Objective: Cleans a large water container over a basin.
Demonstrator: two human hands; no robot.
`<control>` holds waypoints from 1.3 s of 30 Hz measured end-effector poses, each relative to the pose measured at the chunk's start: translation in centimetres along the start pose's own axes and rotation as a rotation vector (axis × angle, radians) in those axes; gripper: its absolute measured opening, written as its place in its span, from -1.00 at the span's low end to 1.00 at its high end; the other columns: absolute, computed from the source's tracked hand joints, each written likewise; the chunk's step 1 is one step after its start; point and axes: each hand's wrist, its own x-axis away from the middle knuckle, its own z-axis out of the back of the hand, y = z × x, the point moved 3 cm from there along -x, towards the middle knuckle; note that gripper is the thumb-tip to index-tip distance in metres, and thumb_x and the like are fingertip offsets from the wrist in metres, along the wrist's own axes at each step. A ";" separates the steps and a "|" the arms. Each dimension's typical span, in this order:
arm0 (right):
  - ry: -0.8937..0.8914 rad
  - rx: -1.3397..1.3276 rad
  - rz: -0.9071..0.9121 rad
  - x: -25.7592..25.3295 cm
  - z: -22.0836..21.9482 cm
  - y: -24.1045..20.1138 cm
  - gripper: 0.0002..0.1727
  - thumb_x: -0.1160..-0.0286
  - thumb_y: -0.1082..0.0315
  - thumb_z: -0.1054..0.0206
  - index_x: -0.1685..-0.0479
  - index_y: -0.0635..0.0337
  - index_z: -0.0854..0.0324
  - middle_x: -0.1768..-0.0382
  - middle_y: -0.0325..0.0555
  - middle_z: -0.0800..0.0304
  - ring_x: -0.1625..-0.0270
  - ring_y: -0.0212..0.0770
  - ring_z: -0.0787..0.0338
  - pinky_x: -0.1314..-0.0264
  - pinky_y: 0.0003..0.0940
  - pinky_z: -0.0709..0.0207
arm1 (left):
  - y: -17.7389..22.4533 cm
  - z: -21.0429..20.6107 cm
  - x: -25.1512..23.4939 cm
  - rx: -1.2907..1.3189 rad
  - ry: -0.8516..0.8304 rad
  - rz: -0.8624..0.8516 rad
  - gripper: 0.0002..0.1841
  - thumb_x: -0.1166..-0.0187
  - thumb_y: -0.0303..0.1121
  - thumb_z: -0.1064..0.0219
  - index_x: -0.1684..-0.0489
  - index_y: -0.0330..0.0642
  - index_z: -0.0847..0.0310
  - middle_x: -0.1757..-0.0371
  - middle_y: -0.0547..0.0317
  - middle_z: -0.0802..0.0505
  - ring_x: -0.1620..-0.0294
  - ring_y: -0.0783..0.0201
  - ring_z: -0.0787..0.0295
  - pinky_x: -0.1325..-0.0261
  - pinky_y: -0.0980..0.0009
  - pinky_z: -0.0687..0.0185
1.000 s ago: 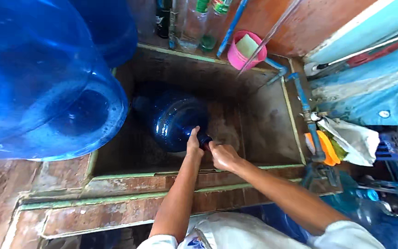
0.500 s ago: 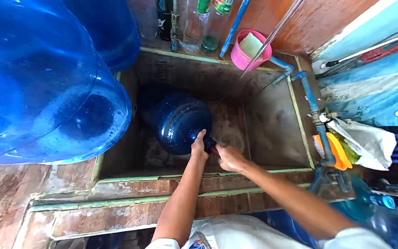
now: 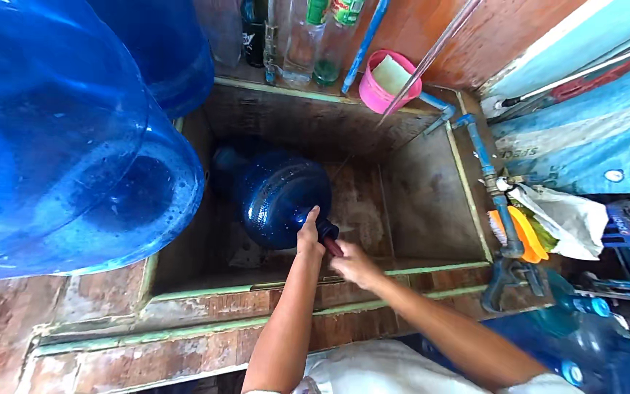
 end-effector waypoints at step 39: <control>-0.202 0.920 0.025 1.4 0.5 -4.6 -0.46 -0.48 0.51 -0.30 -0.47 0.45 -0.31 -0.14 0.44 -0.72 -0.30 0.42 -0.73 -0.30 0.33 -0.50 | 0.2 1.4 0.2 0.039 -0.036 -0.005 -0.56 -0.79 -0.07 -0.17 -0.37 -0.25 -0.49 -0.04 -0.09 -0.73 0.04 0.13 -0.70 -0.02 0.16 -0.66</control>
